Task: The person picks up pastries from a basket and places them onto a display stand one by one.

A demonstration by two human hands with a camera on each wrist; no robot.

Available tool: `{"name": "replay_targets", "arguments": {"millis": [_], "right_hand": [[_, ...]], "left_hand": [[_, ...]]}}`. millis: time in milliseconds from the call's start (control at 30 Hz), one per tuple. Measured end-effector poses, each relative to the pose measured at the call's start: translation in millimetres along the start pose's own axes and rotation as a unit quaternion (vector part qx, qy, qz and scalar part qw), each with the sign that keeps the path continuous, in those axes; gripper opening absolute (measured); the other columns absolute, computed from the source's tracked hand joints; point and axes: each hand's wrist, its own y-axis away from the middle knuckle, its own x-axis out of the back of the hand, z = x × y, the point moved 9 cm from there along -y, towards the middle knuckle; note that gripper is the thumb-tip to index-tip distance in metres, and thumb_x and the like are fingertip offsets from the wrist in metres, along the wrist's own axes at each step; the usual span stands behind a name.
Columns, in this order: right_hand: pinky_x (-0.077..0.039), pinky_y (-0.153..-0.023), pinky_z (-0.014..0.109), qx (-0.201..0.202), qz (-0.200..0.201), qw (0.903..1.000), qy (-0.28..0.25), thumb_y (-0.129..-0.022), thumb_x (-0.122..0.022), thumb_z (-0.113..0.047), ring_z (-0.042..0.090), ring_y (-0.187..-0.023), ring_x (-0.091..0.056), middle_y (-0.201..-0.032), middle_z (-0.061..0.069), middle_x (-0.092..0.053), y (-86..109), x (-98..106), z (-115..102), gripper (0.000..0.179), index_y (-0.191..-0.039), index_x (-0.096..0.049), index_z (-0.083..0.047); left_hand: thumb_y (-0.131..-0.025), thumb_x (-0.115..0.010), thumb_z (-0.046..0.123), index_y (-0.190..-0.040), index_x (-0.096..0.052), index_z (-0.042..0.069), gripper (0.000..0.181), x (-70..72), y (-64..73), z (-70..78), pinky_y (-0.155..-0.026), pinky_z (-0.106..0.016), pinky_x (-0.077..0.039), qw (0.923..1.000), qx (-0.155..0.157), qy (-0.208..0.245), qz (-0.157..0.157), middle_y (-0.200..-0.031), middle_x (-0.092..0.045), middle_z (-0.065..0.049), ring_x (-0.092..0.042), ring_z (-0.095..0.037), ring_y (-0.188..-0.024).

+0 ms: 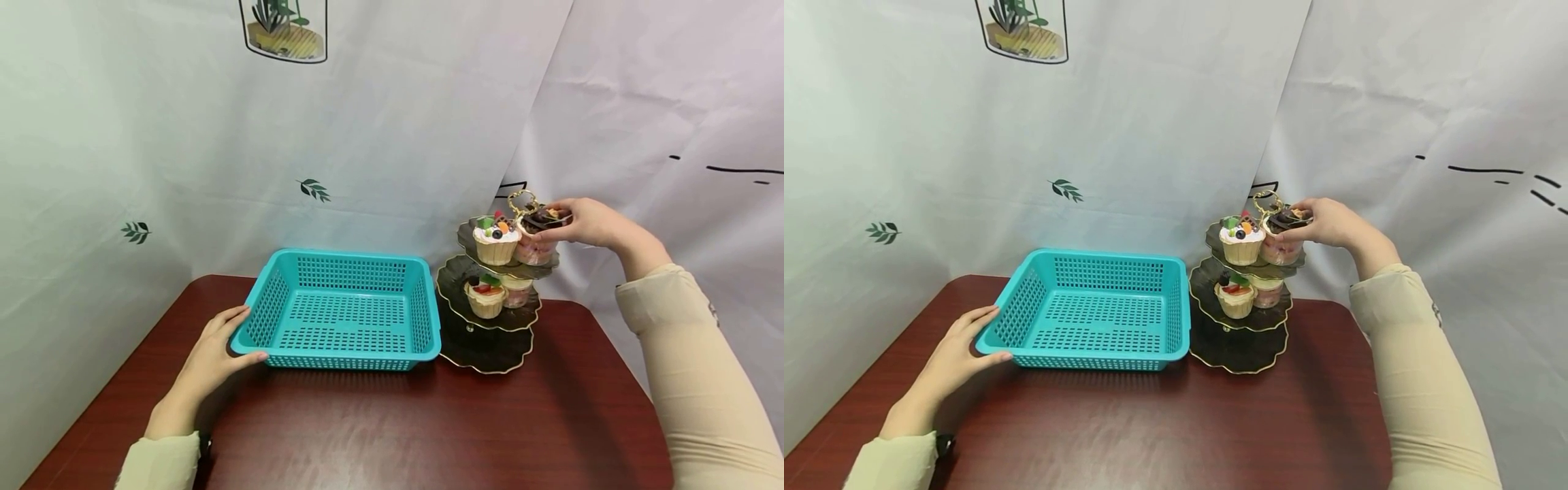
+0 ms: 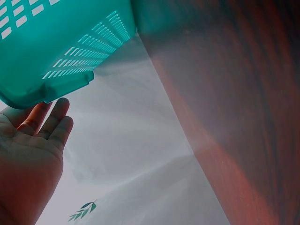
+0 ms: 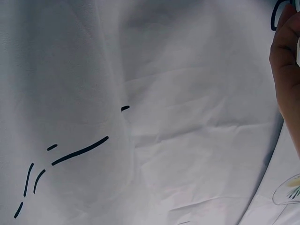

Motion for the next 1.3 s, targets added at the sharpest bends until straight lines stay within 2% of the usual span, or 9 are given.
{"name": "replay_targets", "arguments": {"millis": [267, 467, 567, 733, 1167, 1300], "right_hand": [[-0.048, -0.066, 0.025, -0.005, -0.006, 0.9998, -0.020, -0.083, -0.073, -0.035, 0.014, -0.080, -0.060, -0.119, 0.025, -0.061, 2.2, -1, 5, 0.069, -0.136, -0.047, 0.003], [-0.048, -0.080, 0.032, -0.004, 0.003, 0.9999, -0.009, -0.084, -0.072, -0.038, 0.034, -0.108, -0.061, -0.127, 0.026, -0.059, 6.6, -1, 6, 0.072, -0.138, -0.046, 0.002], [-0.048, -0.087, 0.040, -0.001, 0.002, 0.9999, -0.014, -0.085, -0.071, -0.036, 0.042, -0.114, -0.058, -0.130, 0.030, -0.055, 8.2, -2, 7, 0.075, -0.140, -0.041, 0.006], [-0.046, -0.094, 0.051, 0.005, 0.005, 0.9997, -0.025, -0.087, -0.069, -0.032, 0.047, -0.116, -0.056, -0.130, 0.034, -0.053, 11.1, -1, 9, 0.076, -0.142, -0.037, 0.009], [-0.045, -0.093, 0.048, -0.005, 0.019, 0.9988, -0.046, -0.087, -0.068, -0.035, 0.044, -0.120, -0.054, -0.133, 0.032, -0.052, 21.0, -2, 12, 0.075, -0.145, -0.037, 0.001], [-0.042, -0.097, 0.055, -0.005, 0.018, 0.9985, -0.052, -0.087, -0.068, -0.036, 0.045, -0.123, -0.051, -0.135, 0.033, -0.050, 24.0, -3, 14, 0.076, -0.147, -0.035, -0.002]], "left_hand": [[-0.070, -0.085, 0.030, -0.138, -0.045, -0.007, 0.088, 0.6, 0.4, 0.9, -0.086, -0.066, -0.043, 1.0000, -0.003, -0.003, 0.001, -0.141, -0.039, -0.026, -0.035, -0.043, -0.124], [-0.070, -0.085, 0.030, -0.138, -0.045, -0.006, 0.087, 0.9, -0.4, 1.0, -0.086, -0.065, -0.042, 1.0000, -0.002, -0.002, 0.001, -0.141, -0.039, -0.025, -0.035, -0.043, -0.124], [-0.070, -0.085, 0.030, -0.138, -0.045, -0.007, 0.088, 0.4, -0.2, 1.6, -0.086, -0.066, -0.043, 1.0000, -0.003, -0.003, 0.000, -0.140, -0.039, -0.025, -0.035, -0.043, -0.124], [-0.070, -0.085, 0.030, -0.138, -0.045, -0.007, 0.087, 0.8, -0.1, 2.1, -0.086, -0.065, -0.043, 1.0000, -0.002, -0.003, 0.000, -0.140, -0.039, -0.025, -0.035, -0.042, -0.124], [-0.070, -0.085, 0.033, -0.139, -0.044, -0.006, 0.089, 4.1, -2.7, 3.4, -0.087, -0.066, -0.043, 0.9998, 0.006, -0.015, -0.009, -0.141, -0.039, -0.025, -0.032, -0.043, -0.126], [-0.071, -0.084, 0.034, -0.140, -0.043, -0.006, 0.090, 3.6, -2.3, 4.5, -0.087, -0.066, -0.043, 0.9997, 0.011, -0.018, -0.016, -0.142, -0.038, -0.025, -0.032, -0.043, -0.126]]}}
